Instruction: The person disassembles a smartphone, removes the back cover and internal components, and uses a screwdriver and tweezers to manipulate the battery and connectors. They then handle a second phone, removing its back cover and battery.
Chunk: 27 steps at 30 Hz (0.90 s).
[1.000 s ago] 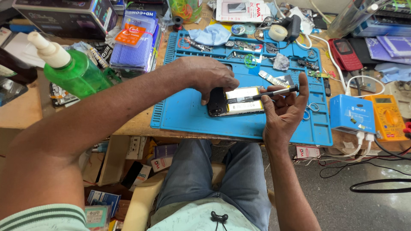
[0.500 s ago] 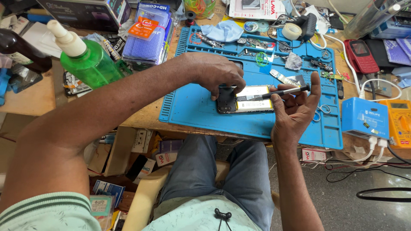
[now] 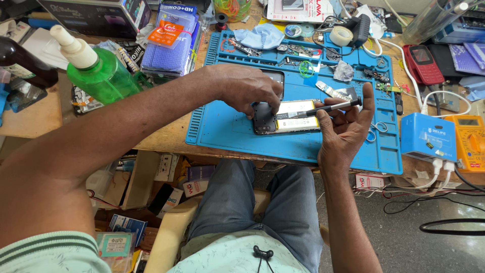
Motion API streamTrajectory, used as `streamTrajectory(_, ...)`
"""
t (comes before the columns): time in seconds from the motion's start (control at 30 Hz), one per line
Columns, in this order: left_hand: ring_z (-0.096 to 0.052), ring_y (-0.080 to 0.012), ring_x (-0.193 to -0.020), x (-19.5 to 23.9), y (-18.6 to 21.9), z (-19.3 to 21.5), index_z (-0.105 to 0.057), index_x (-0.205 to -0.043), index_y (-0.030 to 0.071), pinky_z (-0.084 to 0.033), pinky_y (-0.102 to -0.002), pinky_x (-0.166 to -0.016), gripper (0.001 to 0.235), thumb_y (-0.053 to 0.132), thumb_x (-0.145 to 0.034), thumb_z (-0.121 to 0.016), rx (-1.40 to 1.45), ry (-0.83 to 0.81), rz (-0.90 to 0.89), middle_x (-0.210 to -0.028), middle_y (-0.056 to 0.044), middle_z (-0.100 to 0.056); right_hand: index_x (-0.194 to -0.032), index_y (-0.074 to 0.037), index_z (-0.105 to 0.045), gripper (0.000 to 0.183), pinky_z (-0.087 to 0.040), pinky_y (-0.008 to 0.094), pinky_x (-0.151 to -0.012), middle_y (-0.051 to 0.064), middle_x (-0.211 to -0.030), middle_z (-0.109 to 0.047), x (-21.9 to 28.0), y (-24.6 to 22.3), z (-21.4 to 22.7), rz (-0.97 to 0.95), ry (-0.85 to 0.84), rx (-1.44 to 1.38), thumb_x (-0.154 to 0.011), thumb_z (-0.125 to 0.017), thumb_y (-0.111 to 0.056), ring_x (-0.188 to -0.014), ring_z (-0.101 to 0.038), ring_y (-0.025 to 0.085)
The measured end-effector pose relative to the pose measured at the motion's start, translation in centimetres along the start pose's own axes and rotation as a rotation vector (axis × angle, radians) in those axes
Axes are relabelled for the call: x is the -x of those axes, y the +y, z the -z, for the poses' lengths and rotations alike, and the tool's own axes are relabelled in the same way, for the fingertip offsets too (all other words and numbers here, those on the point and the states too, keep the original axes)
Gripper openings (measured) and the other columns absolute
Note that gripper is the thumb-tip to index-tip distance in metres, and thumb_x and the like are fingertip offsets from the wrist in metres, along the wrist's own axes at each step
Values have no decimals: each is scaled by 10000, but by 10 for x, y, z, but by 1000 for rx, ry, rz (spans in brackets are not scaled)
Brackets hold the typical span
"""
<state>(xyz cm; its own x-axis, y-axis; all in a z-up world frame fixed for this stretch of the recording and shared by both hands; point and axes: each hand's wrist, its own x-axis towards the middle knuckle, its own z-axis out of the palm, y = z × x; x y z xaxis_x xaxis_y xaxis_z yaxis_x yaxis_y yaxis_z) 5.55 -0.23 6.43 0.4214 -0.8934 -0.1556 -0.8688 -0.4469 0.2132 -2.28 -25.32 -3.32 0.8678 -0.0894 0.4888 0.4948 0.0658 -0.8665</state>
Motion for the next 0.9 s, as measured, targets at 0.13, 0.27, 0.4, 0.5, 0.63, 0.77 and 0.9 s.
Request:
streamTrajectory(0.13, -655, -291, -1131, -1, 1, 0, -729, -1119, 153, -556, -422, -926, 498, 84, -654, -894, -10, -3, -15, -1261, -64, -652, -1701, -110, -159, 896, -611, 315, -1035, 131, -1216, -664, 1, 0, 0, -2, -3, 1, -1048, -731, 112, -1158, -718, 193)
streamTrajectory(0.27, -625, -308, -1141, -3, -1, 5, -727, -1148, 141, -534, -432, -929, 558, 100, -621, -906, 14, -14, -13, -1262, -84, -633, -1697, -107, -171, 892, -612, 329, -1056, 132, -1210, -663, -2, 0, -2, -2, 6, -11, -1039, -729, 120, -1151, -720, 194)
streamTrajectory(0.4, -641, -317, -1134, 2, -12, 1, -774, -1130, 120, -521, -431, -987, 422, 123, -717, -861, 56, 33, -127, -1185, -125, -690, -1704, -111, -169, 907, -613, 335, -1064, 134, -1210, -663, 0, -1, -1, -5, 8, -42, -1026, -721, 127, -1139, -718, 188)
streamTrajectory(0.5, -720, -290, -1051, 11, -22, -11, -804, -1086, 114, -579, -411, -912, 316, 51, -779, -764, 86, 146, -198, -1153, -112, -757, -1704, -111, -165, 908, -613, 334, -1064, 132, -1263, -662, -1, -1, -2, -15, 17, -54, -1022, -717, 123, -1140, -720, 187)
streamTrajectory(0.63, -768, -228, -856, 21, -26, -41, -781, -1136, 111, -639, -326, -726, 223, 23, -969, -662, -86, 427, -217, -1182, -106, -771, -1709, -110, -173, 901, -604, 330, -1076, 129, -1216, -659, -1, 0, -1, -14, 23, -73, -1031, -716, 128, -1132, -714, 185)
streamTrajectory(0.77, -771, -234, -883, 32, -20, -60, -773, -1164, 92, -645, -325, -740, 232, 35, -962, -673, -142, 755, -208, -1145, -103, -777, -1708, -109, -183, 894, -590, 315, -1052, 123, -1218, -649, 0, 0, -2, -20, 33, -78, -1016, -694, 135, -1118, -703, 174)
streamTrajectory(0.9, -776, -249, -975, 44, -19, -54, -766, -1139, 97, -650, -346, -826, 242, 8, -948, -648, -139, 930, 48, -1132, -83, -783, -1689, -104, -186, 889, -586, 312, -1025, 124, -1254, -645, -2, -5, -4, -20, 40, -80, -989, -680, 132, -1147, -703, 188)
